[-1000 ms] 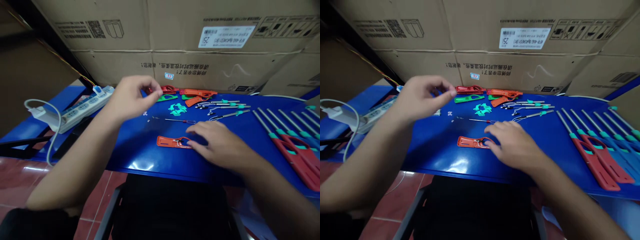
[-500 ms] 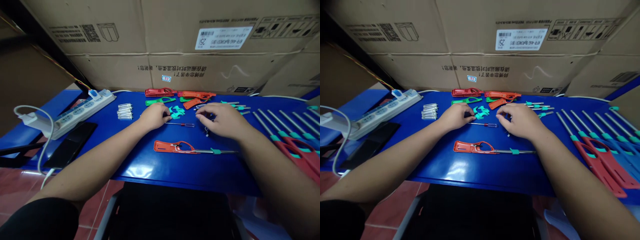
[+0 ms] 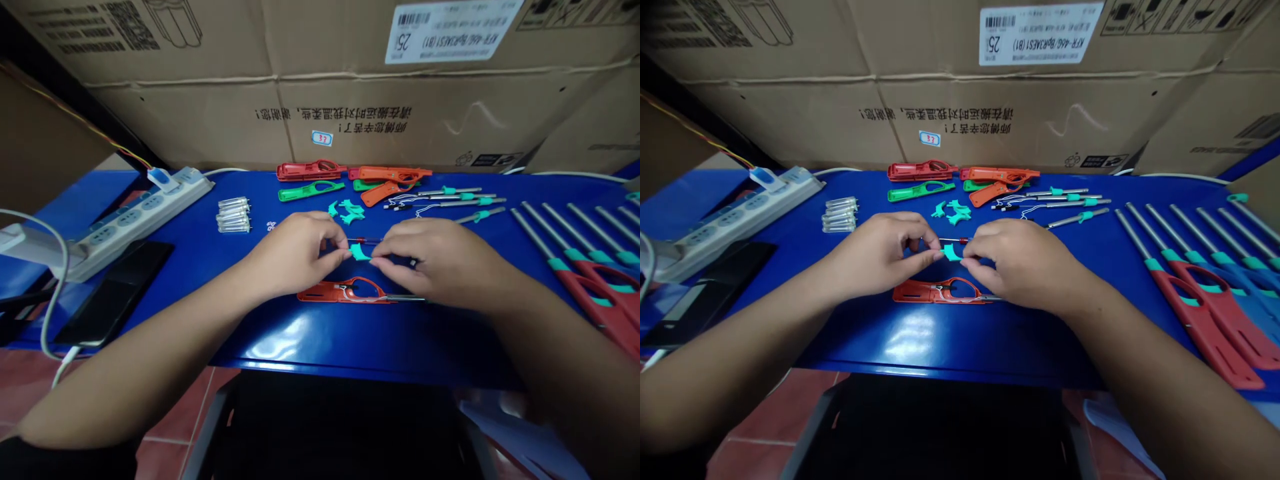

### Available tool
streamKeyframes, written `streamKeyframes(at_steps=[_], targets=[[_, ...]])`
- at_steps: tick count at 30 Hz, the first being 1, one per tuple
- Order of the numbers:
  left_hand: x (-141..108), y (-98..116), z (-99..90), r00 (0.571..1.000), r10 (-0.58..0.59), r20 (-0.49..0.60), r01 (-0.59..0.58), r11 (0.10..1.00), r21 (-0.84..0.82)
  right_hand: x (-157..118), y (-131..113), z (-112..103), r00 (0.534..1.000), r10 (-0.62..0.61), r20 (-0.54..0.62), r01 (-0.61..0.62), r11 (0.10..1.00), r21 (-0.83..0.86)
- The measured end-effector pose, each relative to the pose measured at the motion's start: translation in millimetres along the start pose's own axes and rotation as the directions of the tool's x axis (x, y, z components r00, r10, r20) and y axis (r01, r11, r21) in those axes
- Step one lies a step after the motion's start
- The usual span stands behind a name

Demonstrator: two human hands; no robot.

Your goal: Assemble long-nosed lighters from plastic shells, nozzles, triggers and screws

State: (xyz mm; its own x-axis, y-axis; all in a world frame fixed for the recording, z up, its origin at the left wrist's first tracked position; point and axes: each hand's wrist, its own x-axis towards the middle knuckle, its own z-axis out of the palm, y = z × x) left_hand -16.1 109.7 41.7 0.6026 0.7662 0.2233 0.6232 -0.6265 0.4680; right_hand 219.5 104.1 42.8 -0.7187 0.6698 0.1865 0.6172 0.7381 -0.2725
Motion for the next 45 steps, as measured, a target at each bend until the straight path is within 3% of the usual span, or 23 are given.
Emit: streamKeyframes(at_steps=[6,16,29,38,45], targets=[[-5.3,2.2,0.2,0.966,0.03,0.259,-0.02,0.999,-0.041,-6.6,-2.3,-3.3,0.968,-0.042,0.249,0.005,0.989,0.148],[-17.0,10.1,11.0,0.917,0.14,0.373,-0.165,0.986,0.035,-9.9,-0.7,1.4,0.936,-0.074,0.343,0.032,0.991,0.127],[-20.5,11.7,17.0,0.894,0.214,0.392,-0.259,0.964,0.065,-11.5,-8.8,5.9,0.922,-0.024,0.386,0.003,0.999,0.055],[-19.1,10.0,20.1,0.897,0.185,0.402,-0.215,0.976,0.03,-14.6,-13.9,8.2,0.932,0.0,0.364,0.0,1.0,-0.001],[-16.7,6.7,20.4,0.93,0.214,0.3,-0.207,0.977,-0.054,-15.7,-13.1,8.9,0.936,-0.006,0.351,0.015,1.0,-0.023]])
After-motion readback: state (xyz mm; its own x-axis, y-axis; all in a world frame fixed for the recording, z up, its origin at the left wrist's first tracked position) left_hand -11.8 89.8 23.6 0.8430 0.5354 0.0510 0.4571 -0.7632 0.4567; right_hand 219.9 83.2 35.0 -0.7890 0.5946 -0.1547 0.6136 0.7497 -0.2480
